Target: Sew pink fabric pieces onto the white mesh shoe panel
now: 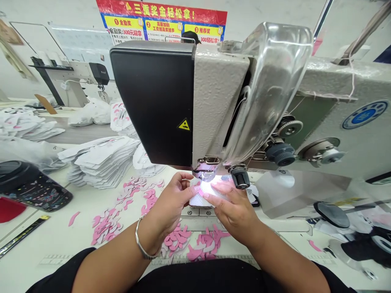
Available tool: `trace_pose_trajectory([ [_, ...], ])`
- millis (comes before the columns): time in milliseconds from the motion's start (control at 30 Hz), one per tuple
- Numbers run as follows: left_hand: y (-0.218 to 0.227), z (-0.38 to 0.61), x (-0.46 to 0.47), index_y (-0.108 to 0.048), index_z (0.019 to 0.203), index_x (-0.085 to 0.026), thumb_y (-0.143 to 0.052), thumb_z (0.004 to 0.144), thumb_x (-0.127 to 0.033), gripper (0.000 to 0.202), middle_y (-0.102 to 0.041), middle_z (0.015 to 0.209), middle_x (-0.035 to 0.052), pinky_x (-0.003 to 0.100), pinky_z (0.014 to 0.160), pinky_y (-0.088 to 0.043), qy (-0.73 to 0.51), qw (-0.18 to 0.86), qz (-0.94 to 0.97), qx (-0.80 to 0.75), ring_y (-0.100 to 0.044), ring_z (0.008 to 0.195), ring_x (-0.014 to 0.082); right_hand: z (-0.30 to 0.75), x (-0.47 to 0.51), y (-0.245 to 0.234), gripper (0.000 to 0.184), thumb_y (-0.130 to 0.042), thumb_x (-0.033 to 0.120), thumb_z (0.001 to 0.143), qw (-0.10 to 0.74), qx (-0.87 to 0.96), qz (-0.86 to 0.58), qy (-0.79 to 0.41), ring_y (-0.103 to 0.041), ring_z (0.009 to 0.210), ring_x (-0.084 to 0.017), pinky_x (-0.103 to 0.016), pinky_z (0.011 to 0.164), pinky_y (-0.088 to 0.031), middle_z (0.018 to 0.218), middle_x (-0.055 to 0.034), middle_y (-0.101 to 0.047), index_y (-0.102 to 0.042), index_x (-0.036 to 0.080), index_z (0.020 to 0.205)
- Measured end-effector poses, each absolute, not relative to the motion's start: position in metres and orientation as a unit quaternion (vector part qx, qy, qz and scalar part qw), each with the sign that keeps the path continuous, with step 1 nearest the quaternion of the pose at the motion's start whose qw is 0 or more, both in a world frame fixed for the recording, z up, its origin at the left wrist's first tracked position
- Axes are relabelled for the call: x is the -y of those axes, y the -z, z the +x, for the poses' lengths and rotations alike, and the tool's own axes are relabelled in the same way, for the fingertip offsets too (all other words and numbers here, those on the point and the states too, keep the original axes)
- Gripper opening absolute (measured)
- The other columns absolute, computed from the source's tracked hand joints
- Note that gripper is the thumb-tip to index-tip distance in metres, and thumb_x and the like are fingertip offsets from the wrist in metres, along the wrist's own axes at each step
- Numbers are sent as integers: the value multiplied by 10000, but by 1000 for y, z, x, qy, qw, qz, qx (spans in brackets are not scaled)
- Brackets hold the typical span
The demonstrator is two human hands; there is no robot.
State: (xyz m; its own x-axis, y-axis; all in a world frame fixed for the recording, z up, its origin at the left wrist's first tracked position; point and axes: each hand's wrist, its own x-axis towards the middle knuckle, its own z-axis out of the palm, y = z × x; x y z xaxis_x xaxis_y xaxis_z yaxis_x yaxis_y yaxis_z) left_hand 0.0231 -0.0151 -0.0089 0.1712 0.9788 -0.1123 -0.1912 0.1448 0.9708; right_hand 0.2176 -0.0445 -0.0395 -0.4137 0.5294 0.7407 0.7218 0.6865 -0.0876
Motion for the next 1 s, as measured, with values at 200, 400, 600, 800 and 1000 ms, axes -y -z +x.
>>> trace_pose_trajectory([
  [200,3,28,14,-506,750,-186,-721,763,-322,255,-472,692,-37,179,417,-339,-423,639,471,-437,-445,558,87,223,44,38,535,-545,25,883,393,838,-368,90,-575,1176,-253,-473,978,-501,1241,-80,-610,-577,326,1323],
  [400,-4,33,8,-547,768,-176,-693,725,-252,170,-505,706,-30,175,390,-326,-433,620,475,-451,-436,510,71,226,39,33,468,-513,34,885,384,841,-376,65,-580,1173,-259,-467,947,-518,1265,-104,-586,-622,297,1257],
  [600,-4,32,6,-600,826,-169,-701,734,-274,172,-533,714,-26,173,375,-308,-425,629,464,-458,-423,441,48,229,35,24,395,-506,73,901,383,843,-375,48,-597,1131,-230,-458,966,-512,1215,-69,-638,-666,296,1185],
  [800,1,30,4,-605,833,-176,-728,752,-281,181,-529,705,-32,165,382,-312,-432,636,457,-447,-426,442,43,227,34,18,383,-506,64,892,401,837,-363,81,-605,1117,-211,-427,984,-506,1212,-45,-659,-693,294,1135],
  [1000,-1,31,6,-609,857,-183,-710,765,-286,172,-546,702,-25,172,383,-323,-424,636,461,-451,-435,446,57,229,34,16,341,-518,102,916,384,839,-377,76,-613,1087,-199,-405,981,-509,1187,-39,-668,-708,312,1108],
])
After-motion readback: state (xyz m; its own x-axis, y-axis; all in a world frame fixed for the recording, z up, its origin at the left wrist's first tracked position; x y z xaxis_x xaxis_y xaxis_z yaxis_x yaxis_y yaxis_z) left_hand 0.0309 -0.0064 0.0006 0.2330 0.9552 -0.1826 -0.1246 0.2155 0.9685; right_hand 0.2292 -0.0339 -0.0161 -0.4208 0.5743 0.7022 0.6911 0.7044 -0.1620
